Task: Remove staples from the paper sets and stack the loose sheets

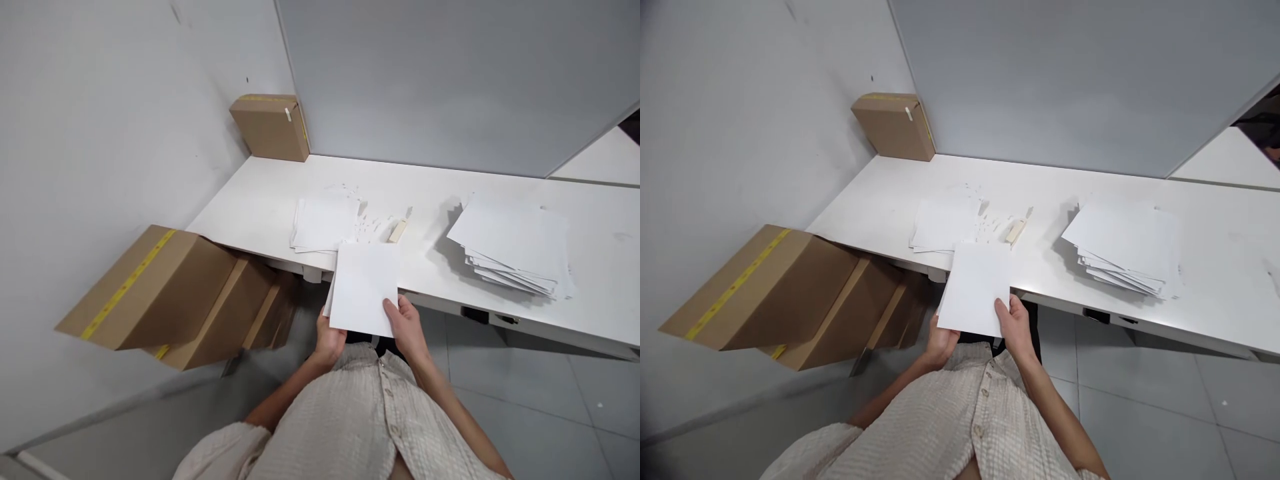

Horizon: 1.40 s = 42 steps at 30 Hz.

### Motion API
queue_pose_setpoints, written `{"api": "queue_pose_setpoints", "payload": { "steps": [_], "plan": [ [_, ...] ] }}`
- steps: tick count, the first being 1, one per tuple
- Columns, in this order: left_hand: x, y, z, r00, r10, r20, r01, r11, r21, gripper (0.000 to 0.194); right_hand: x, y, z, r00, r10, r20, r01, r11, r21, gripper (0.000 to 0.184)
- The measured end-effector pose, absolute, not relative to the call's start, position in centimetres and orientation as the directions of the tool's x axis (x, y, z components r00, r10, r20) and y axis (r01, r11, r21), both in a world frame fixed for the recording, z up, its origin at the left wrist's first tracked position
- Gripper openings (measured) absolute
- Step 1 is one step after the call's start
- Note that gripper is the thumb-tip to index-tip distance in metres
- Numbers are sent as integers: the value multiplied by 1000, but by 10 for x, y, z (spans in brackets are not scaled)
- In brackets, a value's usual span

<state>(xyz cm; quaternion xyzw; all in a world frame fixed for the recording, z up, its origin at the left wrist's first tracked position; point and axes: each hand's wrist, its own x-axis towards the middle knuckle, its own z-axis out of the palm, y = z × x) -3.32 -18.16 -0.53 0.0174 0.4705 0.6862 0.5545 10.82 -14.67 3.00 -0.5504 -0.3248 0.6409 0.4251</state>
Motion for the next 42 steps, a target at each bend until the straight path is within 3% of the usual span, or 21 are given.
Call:
{"api": "queue_pose_setpoints", "payload": {
  "steps": [6, 9, 16, 24, 26, 31, 33, 37, 42],
  "plan": [
    [-32, -181, 2, -266, 785, -559, -774, 171, 610, 31, 119, -155, -8, 93, 899, -429, -54, -425, -903, 37],
    [-31, -183, 4, -232, 777, -585, -776, 214, 593, 40, 118, -152, -14, 122, 904, -410, -21, -411, -911, 38],
    [-29, -187, 0, -234, 808, -540, -654, 280, 703, 54, 105, -143, -13, 188, 902, -388, 14, -397, -918, 38],
    [-30, -182, 1, -206, 757, -620, -657, 363, 661, 38, 113, -142, -7, 211, 936, -281, 168, -318, -933, 36],
    [-30, -182, 2, -194, 748, -635, -664, 377, 646, 36, 116, -143, -8, 192, 933, -304, 133, -331, -934, 36],
    [-31, -189, -2, -140, 737, -661, -673, 419, 609, 29, 114, -143, -12, 35, 889, -456, -214, -439, -873, 40],
    [-38, -189, -6, -94, 743, -662, -648, 459, 607, 29, 112, -142, -16, 37, 889, -457, -265, -433, -862, 40],
    [-62, -175, -11, -5, 791, -612, -533, 515, 671, 35, 120, -144, -23, 52, 907, -418, -208, -400, -893, 40],
    [-71, -135, -8, -14, 850, -527, -378, 484, 790, 41, 135, -149, -27, 48, 921, -386, -34, -385, -922, 39]
  ]
}}
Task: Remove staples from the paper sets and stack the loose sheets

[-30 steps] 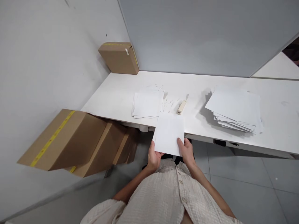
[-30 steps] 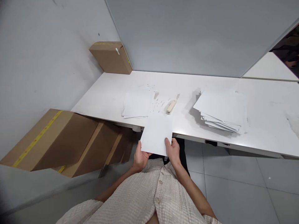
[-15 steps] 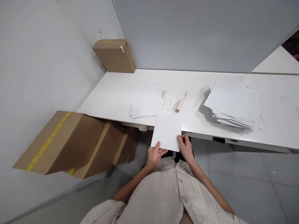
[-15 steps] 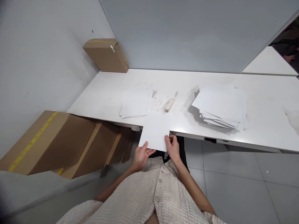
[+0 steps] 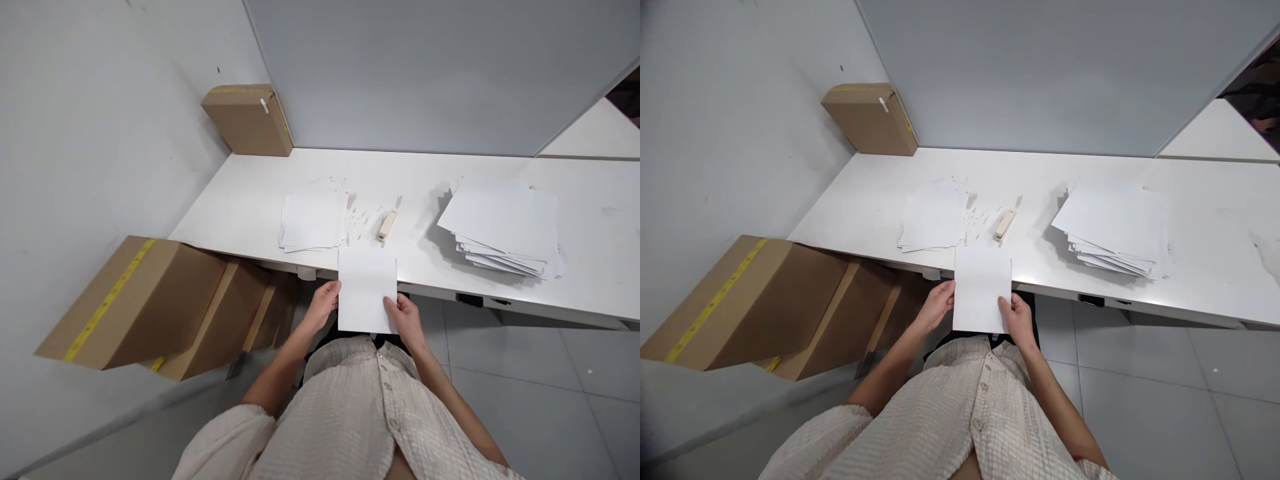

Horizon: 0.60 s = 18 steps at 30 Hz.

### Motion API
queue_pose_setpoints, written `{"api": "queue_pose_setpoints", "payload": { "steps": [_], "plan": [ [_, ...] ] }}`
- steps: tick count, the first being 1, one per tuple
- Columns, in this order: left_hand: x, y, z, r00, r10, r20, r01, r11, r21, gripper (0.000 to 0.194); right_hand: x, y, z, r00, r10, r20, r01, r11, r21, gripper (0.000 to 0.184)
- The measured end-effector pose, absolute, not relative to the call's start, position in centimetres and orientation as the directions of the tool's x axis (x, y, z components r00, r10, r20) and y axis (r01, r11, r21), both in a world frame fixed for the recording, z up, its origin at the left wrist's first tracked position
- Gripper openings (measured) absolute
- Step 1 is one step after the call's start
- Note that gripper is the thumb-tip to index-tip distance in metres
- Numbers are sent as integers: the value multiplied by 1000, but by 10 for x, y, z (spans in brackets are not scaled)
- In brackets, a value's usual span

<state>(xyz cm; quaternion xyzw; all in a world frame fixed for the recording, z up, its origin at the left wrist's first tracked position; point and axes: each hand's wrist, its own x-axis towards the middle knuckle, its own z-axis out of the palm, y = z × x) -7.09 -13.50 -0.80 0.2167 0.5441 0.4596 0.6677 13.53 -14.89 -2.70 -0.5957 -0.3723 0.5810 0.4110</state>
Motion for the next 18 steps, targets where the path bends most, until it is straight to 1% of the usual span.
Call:
{"api": "queue_pose_setpoints", "payload": {
  "steps": [2, 6, 8, 10, 13, 16, 18],
  "plan": [
    [-64, -123, -9, -31, 867, -497, -355, 455, 816, 43, 138, -148, -26, 51, 927, -372, 12, -373, -928, 39],
    [-50, -116, -15, -120, 898, -424, -294, 375, 879, 47, 138, -145, -20, 89, 941, -325, 25, -329, -944, 34],
    [-49, -119, -13, -144, 921, -361, -230, 324, 918, 44, 137, -144, -14, 98, 948, -301, 14, -304, -953, 33],
    [-51, -121, -2, -155, 952, -264, -150, 242, 959, 41, 138, -142, -4, 89, 961, -261, -4, -262, -965, 31],
    [-56, -118, 29, -185, 980, -74, -16, 73, 997, 39, 140, -133, 20, 86, 988, -128, 9, -129, -992, 25],
    [-57, -105, 64, -233, 964, 129, 96, -109, 989, 35, 143, -114, 48, 104, 991, 85, 69, 78, -995, 19],
    [-55, -94, 80, -275, 935, 223, 119, -197, 973, 32, 144, -97, 62, 117, 971, 207, 117, 194, -974, 18]
  ]
}}
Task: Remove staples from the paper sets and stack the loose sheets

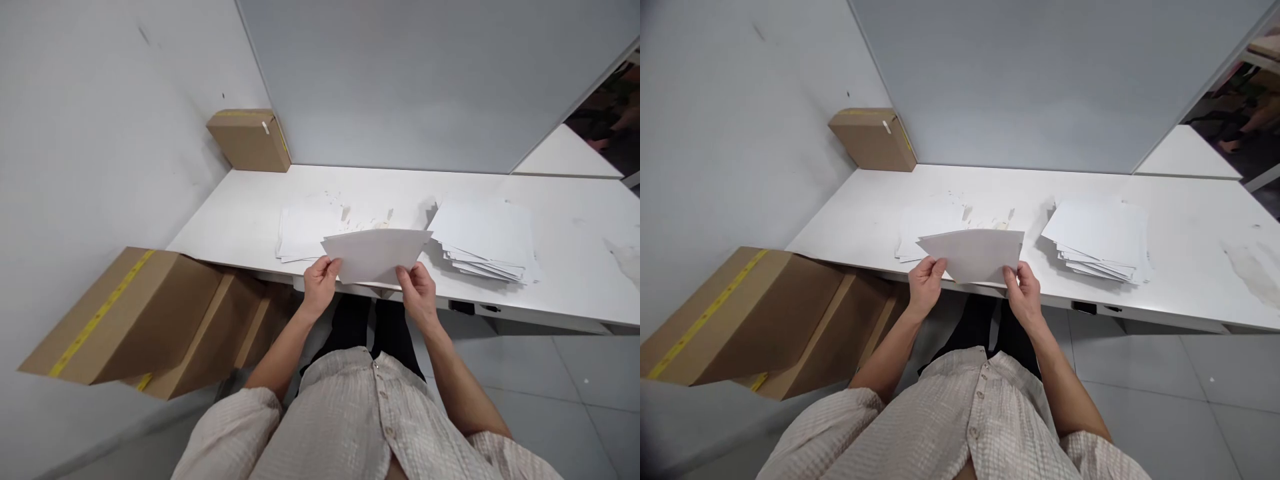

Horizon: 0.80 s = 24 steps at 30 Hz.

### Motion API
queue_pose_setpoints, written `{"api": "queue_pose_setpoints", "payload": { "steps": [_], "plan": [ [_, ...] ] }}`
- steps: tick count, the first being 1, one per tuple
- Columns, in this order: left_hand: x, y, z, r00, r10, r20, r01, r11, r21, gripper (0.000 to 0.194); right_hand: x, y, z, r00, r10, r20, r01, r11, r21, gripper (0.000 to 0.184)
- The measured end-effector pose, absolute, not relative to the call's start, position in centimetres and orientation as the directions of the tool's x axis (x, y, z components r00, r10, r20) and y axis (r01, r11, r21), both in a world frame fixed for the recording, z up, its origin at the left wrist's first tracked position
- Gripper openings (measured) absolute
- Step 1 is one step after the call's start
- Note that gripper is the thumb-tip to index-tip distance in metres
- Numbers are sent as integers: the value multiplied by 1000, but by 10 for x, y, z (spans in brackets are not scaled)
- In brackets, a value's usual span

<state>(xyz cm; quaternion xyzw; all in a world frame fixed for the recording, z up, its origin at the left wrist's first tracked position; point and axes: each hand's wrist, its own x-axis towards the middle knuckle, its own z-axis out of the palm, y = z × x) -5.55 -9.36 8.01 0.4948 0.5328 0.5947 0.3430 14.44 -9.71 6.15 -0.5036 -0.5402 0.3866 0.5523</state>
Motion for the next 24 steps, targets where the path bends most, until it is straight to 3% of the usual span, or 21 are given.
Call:
{"api": "queue_pose_setpoints", "payload": {
  "steps": [3, 7, 15, 20, 24],
  "plan": [
    [-49, -76, 85, -299, 914, 275, 75, -264, 962, 31, 144, -74, 66, 137, 947, 291, 153, 270, -951, 22],
    [-40, -62, 73, -212, 941, 263, -18, -273, 962, 28, 141, -58, 52, 106, 957, 270, 100, 260, -961, 31],
    [-41, -56, 67, -216, 937, 274, 47, -271, 962, 28, 142, -56, 42, 97, 970, 223, 142, 209, -968, 33],
    [-41, -53, 68, -262, 943, 204, 4, -210, 978, 42, 146, -58, 42, 58, 972, 228, 189, 214, -959, 25],
    [-41, -56, 76, -258, 960, 105, -145, -146, 979, 41, 151, -72, 55, 52, 983, 174, 180, 162, -970, 21]
  ]
}}
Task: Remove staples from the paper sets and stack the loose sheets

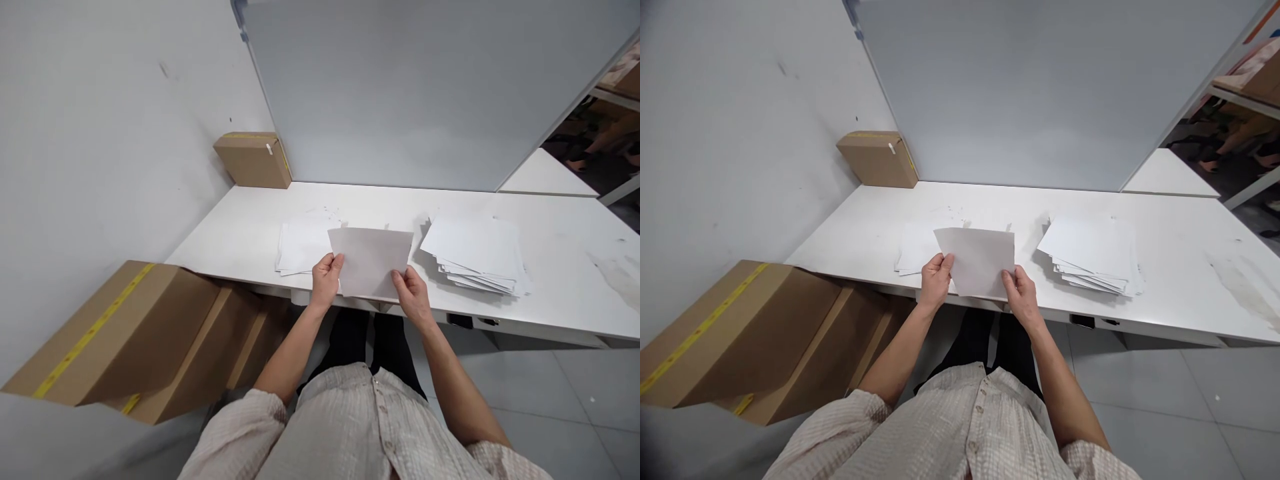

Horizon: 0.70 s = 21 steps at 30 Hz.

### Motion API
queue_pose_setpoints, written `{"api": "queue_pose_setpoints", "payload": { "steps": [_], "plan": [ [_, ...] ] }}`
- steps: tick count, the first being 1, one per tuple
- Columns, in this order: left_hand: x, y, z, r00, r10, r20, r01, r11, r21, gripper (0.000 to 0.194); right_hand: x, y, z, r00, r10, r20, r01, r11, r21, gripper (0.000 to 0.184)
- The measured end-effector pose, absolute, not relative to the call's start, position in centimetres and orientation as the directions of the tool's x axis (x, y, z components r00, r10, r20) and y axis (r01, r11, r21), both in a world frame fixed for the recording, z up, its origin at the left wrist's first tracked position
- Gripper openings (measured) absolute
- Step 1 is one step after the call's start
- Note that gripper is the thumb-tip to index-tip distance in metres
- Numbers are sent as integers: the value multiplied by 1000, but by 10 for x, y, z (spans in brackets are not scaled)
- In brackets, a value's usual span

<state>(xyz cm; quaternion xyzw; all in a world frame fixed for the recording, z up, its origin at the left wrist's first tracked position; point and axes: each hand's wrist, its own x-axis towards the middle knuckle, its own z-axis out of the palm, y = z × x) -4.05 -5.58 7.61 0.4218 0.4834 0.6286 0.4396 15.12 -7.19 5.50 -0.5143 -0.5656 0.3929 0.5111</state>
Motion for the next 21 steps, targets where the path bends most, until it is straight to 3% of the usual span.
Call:
{"api": "queue_pose_setpoints", "payload": {
  "steps": [3, 6, 8, 10, 13, 15, 18, 21],
  "plan": [
    [-37, -65, 72, -149, 988, -49, -313, 0, 950, 35, 157, -93, 57, 4, 1000, 15, 46, 15, -999, 24],
    [-33, -77, 48, 34, 971, -236, -359, 233, 904, 39, 163, -119, 40, -43, 976, -213, -64, -216, -974, 41],
    [-31, -84, 30, 110, 935, -338, -224, 354, 908, 40, 166, -137, 25, -13, 945, -326, -93, -326, -941, 46],
    [-31, -87, 18, 115, 925, -363, 10, 365, 931, 38, 170, -150, 12, 41, 915, -401, -135, -393, -909, 45],
    [-32, -77, 17, 44, 990, -131, 409, 102, 907, 31, 174, -157, 6, 100, 878, -467, -206, -441, -873, 44],
    [-31, -62, 21, 50, 991, 121, 604, -127, 787, 27, 176, -154, 8, 130, 871, -474, -217, -442, -871, 43],
    [-25, -33, 21, 132, 931, 340, 677, -335, 655, 36, 175, -142, 14, 143, 868, -476, -220, -441, -870, 41],
    [-20, -12, 12, 221, 896, 386, 654, -429, 623, 45, 172, -132, 18, 147, 857, -493, -217, -458, -862, 38]
  ]
}}
